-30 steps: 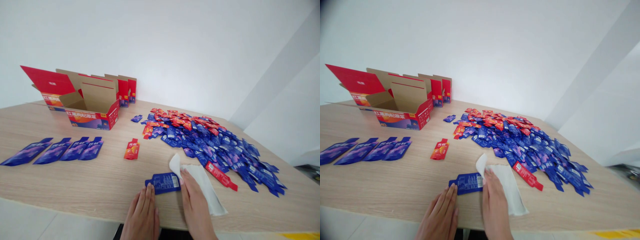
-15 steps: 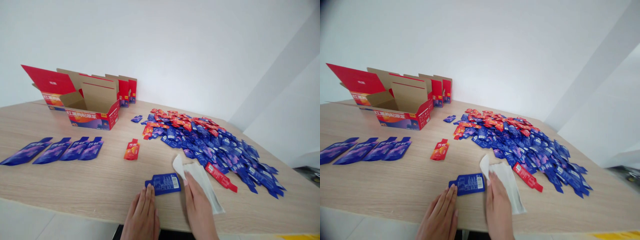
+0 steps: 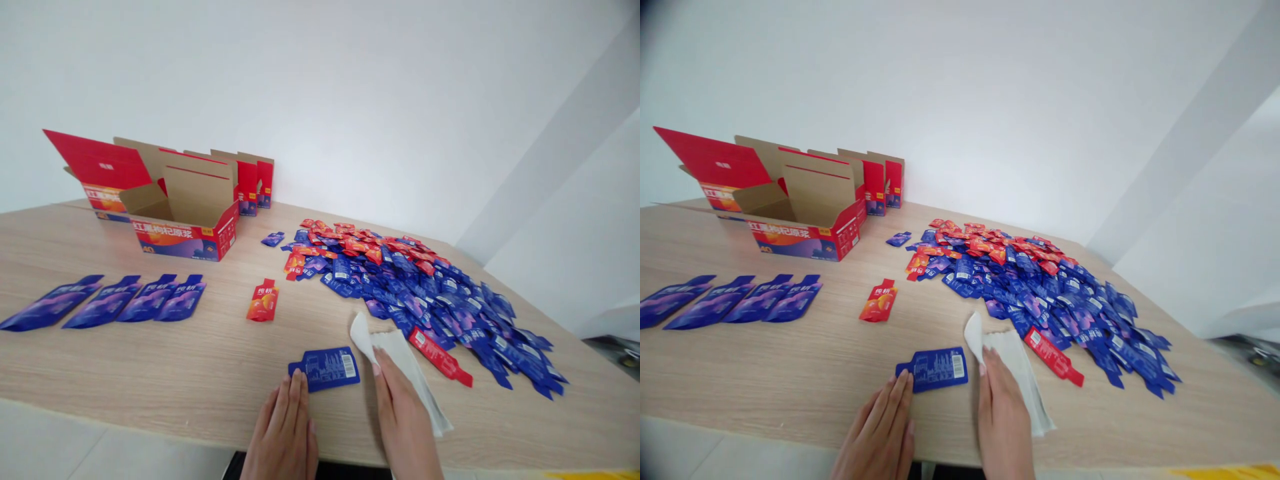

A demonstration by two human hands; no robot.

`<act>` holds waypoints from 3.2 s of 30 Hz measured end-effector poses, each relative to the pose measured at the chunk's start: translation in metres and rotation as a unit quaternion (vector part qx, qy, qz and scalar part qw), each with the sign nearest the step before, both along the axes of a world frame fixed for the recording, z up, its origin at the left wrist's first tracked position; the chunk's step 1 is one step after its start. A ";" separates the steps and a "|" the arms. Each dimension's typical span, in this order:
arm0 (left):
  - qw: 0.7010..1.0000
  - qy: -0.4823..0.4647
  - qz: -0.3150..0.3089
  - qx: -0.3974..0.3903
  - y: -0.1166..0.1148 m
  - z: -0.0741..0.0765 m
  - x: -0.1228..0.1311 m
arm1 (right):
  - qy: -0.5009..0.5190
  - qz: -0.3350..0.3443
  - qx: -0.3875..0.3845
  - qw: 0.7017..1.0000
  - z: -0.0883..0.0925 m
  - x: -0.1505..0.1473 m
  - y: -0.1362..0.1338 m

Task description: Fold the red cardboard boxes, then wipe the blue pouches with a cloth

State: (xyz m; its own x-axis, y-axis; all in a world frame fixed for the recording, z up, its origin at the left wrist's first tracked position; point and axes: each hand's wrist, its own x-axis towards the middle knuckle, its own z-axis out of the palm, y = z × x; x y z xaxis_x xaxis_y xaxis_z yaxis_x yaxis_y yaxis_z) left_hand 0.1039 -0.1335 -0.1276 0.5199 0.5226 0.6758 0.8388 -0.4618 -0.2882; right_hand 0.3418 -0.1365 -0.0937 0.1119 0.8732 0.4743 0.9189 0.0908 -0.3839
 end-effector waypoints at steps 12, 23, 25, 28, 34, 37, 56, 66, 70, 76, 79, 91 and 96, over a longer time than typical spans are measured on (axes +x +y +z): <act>0.999 -0.018 0.026 -0.012 -0.003 -0.010 0.000 | -0.092 0.135 -0.001 0.987 -0.018 -0.040 0.006; 1.000 0.015 -0.005 -0.018 -0.004 -0.009 -0.004 | -0.057 0.201 0.023 0.978 -0.003 -0.066 0.007; 1.000 0.012 -0.009 -0.018 -0.004 -0.007 -0.005 | -0.077 0.228 0.005 0.971 -0.007 -0.066 0.009; 1.000 -0.009 0.011 -0.018 -0.003 -0.005 -0.003 | -0.074 0.125 -0.018 0.989 -0.011 -0.031 0.010; 1.000 -0.014 0.004 -0.004 0.000 -0.006 0.000 | -0.009 -0.007 -0.009 1.000 -0.001 -0.006 0.008; 1.000 -0.001 -0.008 -0.008 0.000 -0.010 -0.003 | -0.015 0.148 0.016 0.989 0.001 -0.050 0.009; 1.000 -0.012 -0.007 -0.026 -0.002 -0.009 -0.002 | -0.045 0.240 -0.002 0.970 0.002 -0.067 0.011; 0.984 -0.123 -0.012 -0.126 0.013 0.021 -0.003 | -0.020 -0.018 -0.026 0.999 -0.013 0.023 0.008; 0.973 -0.139 -0.015 -0.181 0.030 0.033 0.005 | 0.000 -0.015 -0.020 1.000 -0.015 0.016 0.007; 0.974 -0.080 -0.038 -0.209 0.053 0.031 0.004 | 0.007 -0.012 -0.020 1.000 -0.014 0.019 0.008; 0.980 -0.076 -0.051 -0.175 0.056 0.029 -0.001 | 0.014 -0.016 -0.021 1.000 -0.014 0.019 0.008; 0.826 -0.273 0.025 -0.492 0.067 0.081 -0.066 | 0.009 -0.016 -0.037 0.999 -0.008 0.022 0.006; 0.820 -0.261 -0.028 -0.509 0.088 0.090 -0.127 | -0.008 -0.012 -0.041 0.999 -0.009 0.023 0.006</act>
